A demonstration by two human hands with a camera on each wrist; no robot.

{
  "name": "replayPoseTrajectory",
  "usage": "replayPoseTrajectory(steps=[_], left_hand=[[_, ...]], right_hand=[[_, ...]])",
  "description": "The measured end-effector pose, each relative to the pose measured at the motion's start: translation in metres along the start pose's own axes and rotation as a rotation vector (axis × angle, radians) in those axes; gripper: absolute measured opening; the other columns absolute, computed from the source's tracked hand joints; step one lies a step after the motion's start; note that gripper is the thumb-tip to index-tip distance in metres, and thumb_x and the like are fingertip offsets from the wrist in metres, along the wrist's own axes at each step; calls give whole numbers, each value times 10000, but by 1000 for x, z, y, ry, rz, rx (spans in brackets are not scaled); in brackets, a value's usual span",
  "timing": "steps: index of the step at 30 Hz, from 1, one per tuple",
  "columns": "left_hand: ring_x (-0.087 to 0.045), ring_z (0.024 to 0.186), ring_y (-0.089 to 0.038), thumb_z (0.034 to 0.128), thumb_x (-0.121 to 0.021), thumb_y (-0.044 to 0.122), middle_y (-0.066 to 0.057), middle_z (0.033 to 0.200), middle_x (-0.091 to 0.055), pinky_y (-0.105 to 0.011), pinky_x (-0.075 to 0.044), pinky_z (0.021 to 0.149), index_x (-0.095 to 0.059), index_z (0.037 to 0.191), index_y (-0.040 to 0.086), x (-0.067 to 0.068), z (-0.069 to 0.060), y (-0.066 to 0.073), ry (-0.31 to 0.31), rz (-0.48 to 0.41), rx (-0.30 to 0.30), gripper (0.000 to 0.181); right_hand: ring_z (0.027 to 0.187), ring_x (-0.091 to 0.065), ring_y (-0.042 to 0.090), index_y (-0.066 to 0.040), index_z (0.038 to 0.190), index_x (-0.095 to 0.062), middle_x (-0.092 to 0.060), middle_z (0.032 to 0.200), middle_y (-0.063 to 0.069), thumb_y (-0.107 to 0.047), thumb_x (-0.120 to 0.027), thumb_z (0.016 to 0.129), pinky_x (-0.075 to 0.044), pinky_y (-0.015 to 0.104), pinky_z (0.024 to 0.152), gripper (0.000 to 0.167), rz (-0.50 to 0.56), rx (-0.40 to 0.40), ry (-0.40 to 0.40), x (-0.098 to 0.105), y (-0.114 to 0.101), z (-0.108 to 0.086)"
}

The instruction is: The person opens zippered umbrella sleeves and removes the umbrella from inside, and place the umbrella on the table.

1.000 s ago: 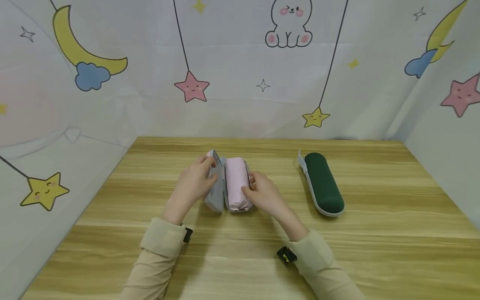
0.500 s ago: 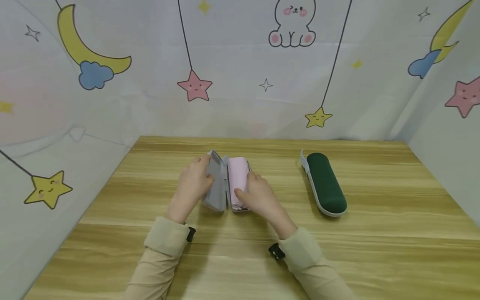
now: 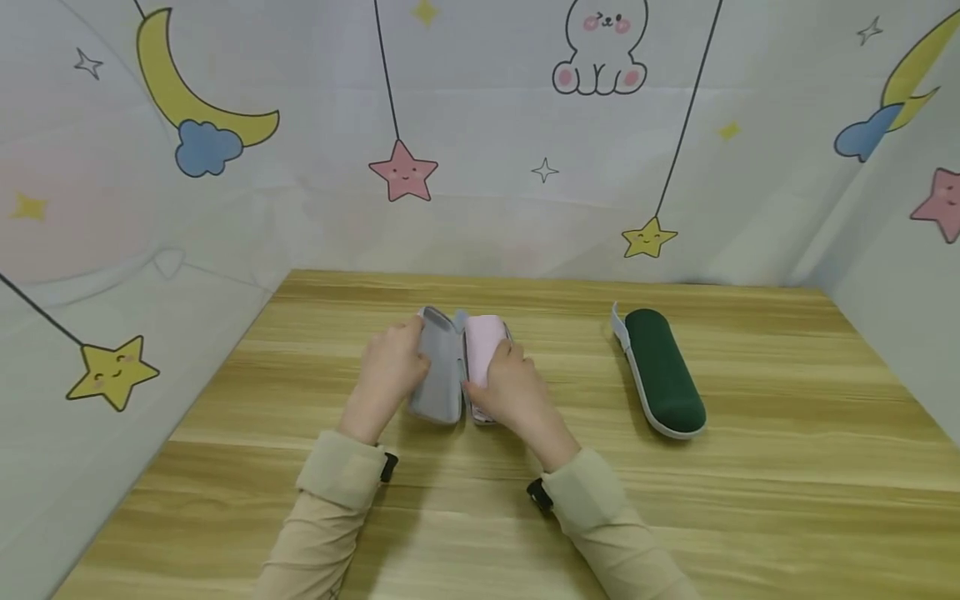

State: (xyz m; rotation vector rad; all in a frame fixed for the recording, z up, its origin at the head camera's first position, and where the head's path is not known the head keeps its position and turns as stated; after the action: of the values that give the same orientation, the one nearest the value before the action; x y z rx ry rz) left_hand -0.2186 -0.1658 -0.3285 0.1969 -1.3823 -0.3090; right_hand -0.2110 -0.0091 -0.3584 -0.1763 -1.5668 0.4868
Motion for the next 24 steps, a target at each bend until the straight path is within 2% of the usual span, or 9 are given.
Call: replayPoseTrajectory(steps=[4, 7, 14, 24], left_hand=[[-657, 708, -315, 776, -580, -36, -258, 1024, -683, -376, -553, 559, -550, 1276, -53, -2, -1, -2, -15, 5, 1, 501], [-646, 696, -298, 780, -577, -45, -253, 1006, -678, -355, -547, 549, -543, 1264, -63, -4, -1, -4, -39, 6, 8, 485], [-587, 637, -242, 799, -574, -41, -241, 1001, -676, -325, -506, 510, -505, 1295, -70, -7, 0, -7, -94, 35, 21, 502], [-600, 633, -258, 782, -576, -41, -224, 937, -682, -335, -509, 505, -521, 1269, -63, -8, 0, -10, -83, 35, 11, 490]], right_hand=[[1034, -601, 381, 143, 1444, -245, -515, 1270, 308, -494, -695, 814, -539, 465, 818, 1003, -8, -28, -38, -6, 0, 2], [1069, -592, 396, 131, 1467, -203, -506, 1290, 317, -515, -690, 810, -533, 477, 842, 1042, -12, -45, -49, -9, 0, 4], [976, -624, 377, 122, 1484, -137, -476, 1314, 325, -494, -672, 816, -552, 459, 762, 1054, -4, -64, -71, -14, 1, 7], [958, -608, 357, 103, 1494, -105, -434, 1356, 329, -419, -685, 810, -541, 447, 788, 1038, 42, -86, -66, -19, 3, 9]])
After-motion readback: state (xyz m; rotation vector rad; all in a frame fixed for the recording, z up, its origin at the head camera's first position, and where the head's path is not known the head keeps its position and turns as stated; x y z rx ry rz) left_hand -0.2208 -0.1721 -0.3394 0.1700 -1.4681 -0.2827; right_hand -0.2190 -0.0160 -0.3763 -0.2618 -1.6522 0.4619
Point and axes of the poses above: each hand's wrist, its own z-axis towards the middle knuckle, its own x-axis out of the back of the hand, y = z × x, the point moved 4 cm from there along z, towards the middle knuckle
